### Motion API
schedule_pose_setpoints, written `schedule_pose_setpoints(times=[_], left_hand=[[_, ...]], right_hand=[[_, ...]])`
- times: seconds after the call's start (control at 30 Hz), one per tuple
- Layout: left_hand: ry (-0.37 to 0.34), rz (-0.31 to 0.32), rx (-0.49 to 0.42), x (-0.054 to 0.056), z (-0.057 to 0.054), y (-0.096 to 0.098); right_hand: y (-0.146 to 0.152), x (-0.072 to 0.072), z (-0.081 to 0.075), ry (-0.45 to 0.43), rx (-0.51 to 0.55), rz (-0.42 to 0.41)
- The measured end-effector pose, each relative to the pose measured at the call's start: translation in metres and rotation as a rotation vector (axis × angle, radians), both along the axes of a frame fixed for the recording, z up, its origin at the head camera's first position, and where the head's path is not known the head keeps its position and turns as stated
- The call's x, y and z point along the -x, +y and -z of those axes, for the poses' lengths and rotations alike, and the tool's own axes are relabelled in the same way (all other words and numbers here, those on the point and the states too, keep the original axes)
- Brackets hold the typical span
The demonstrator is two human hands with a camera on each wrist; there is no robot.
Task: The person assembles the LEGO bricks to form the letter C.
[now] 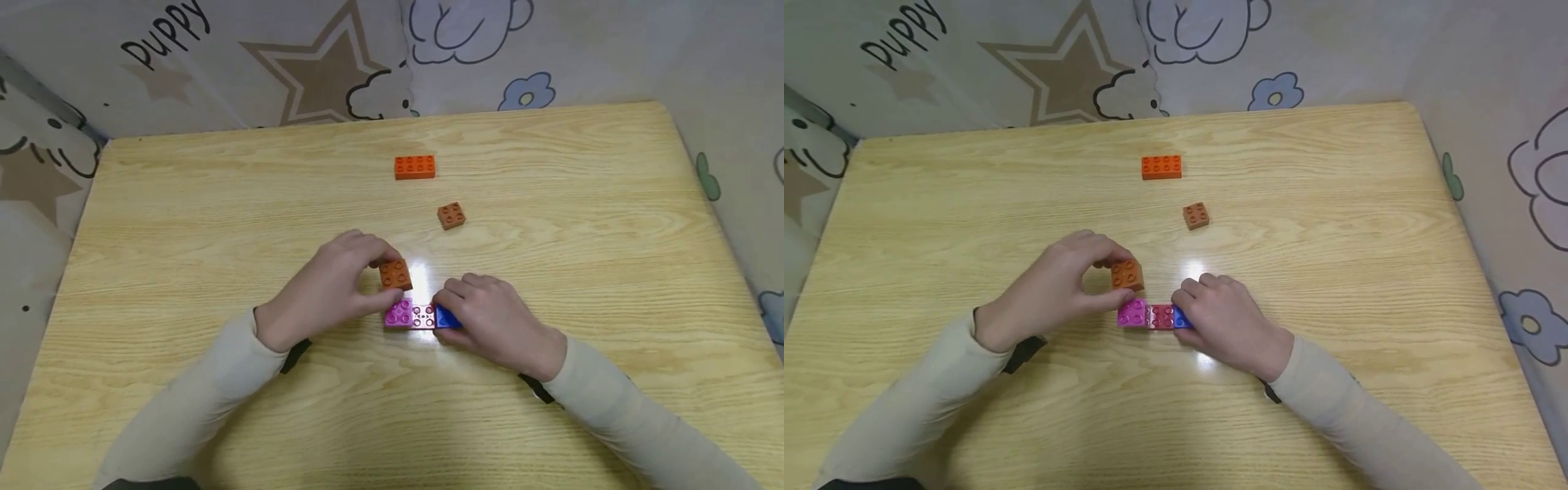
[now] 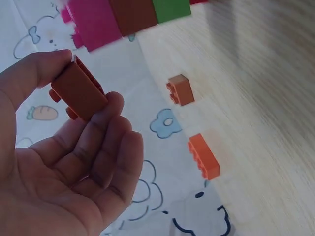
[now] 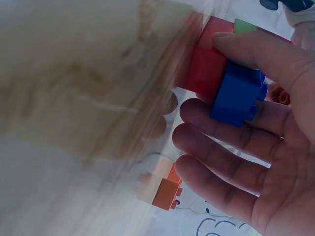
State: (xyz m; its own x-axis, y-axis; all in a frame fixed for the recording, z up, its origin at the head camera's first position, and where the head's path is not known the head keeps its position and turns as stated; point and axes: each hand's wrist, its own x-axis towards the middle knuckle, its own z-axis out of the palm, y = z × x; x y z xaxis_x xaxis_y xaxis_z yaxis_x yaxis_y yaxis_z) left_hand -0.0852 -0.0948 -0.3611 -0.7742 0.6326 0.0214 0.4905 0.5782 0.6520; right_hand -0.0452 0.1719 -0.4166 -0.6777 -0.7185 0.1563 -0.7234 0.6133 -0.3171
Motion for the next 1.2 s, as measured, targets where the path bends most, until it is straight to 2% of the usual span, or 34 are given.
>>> schedule_pose_setpoints(times=[0.27,0.57,0.9,1.0,1.2], left_hand=[[0.106,0.097,-0.02,-0.017,0.003,-0.002],[0.221,0.139,-0.004,-0.025,0.0,0.0],[0.319,0.154,0.067,-0.028,-0.003,0.005],[0.327,0.149,0.08,-0.029,-0.005,0.007],[0.276,0.118,0.083,-0.029,-0.003,0.008]], right_hand=[[0.0,0.0,-0.001,0.001,-0.005,0.003],[0.0,-0.001,-0.003,-0.014,0.003,0.006],[-0.001,-0.001,-0.002,-0.019,-0.001,0.006],[-0.002,-0.001,-0.002,-0.01,-0.004,0.005],[-0.003,-0.001,-0.003,-0.011,-0.011,0.005]])
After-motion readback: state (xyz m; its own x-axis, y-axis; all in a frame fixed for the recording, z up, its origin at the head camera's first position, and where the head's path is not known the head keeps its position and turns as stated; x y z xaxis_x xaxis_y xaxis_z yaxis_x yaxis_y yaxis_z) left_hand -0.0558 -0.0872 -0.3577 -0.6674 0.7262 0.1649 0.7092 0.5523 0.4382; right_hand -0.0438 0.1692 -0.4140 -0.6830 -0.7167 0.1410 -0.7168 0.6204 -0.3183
